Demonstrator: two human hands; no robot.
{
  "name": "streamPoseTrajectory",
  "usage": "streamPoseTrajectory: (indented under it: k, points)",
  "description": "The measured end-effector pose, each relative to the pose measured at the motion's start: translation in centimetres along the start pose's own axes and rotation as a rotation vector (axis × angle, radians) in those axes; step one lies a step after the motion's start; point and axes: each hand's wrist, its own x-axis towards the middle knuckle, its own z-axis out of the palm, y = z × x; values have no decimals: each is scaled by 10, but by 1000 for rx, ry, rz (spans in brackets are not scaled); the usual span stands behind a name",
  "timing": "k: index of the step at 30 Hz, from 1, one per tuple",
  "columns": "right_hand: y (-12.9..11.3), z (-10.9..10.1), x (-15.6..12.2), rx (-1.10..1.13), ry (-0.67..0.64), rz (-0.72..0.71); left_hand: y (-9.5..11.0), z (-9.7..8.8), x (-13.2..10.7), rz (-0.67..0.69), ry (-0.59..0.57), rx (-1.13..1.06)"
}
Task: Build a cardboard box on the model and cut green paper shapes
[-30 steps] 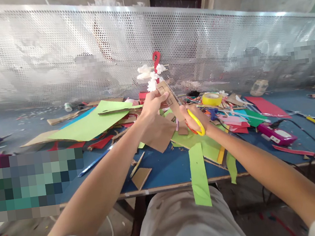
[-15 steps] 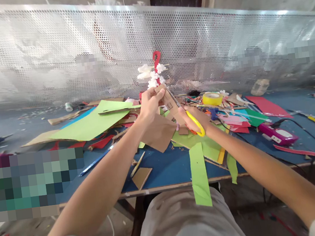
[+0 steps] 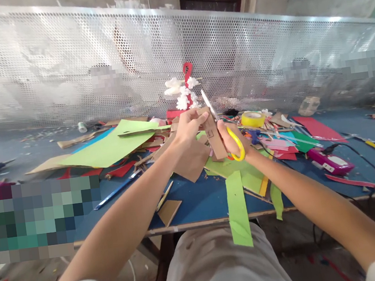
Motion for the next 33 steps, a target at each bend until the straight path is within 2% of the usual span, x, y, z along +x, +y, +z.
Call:
streamPoseTrajectory:
  k: [2,4,7,9,13,17,21,24,27,30,33]
  points:
    - [6,-8,7,25,-9,43,1,1,0,-10,-35,32]
    - [15,-20,13,-33,-39,98,4,-3,0,-16,-17,81]
    - [27,-36,19,-282,-129,137,6,-12,0,13,48,138]
    - [30,-43,19,-472,-226,175,6,-17,0,50,46,168]
    - [24,-45,15,-693,-379,277,4,-21,1,87,-19,254]
    - [18,-43,13,-712,-508,372,6,-26,4,81,9,304]
    - [19,-48,13,-694,-492,367,8,-33,8,92,50,345]
    - [19,-53,13,-719,-359,279,8,-35,9,72,59,329]
    - [15,-49,12,-524,-215,111,7,-30,6,28,0,281]
    - [12,-33,12,-68,-318,46,3,-22,4,11,-59,275]
    - [14,-17,13,168,-366,62,-1,-19,6,4,-99,315]
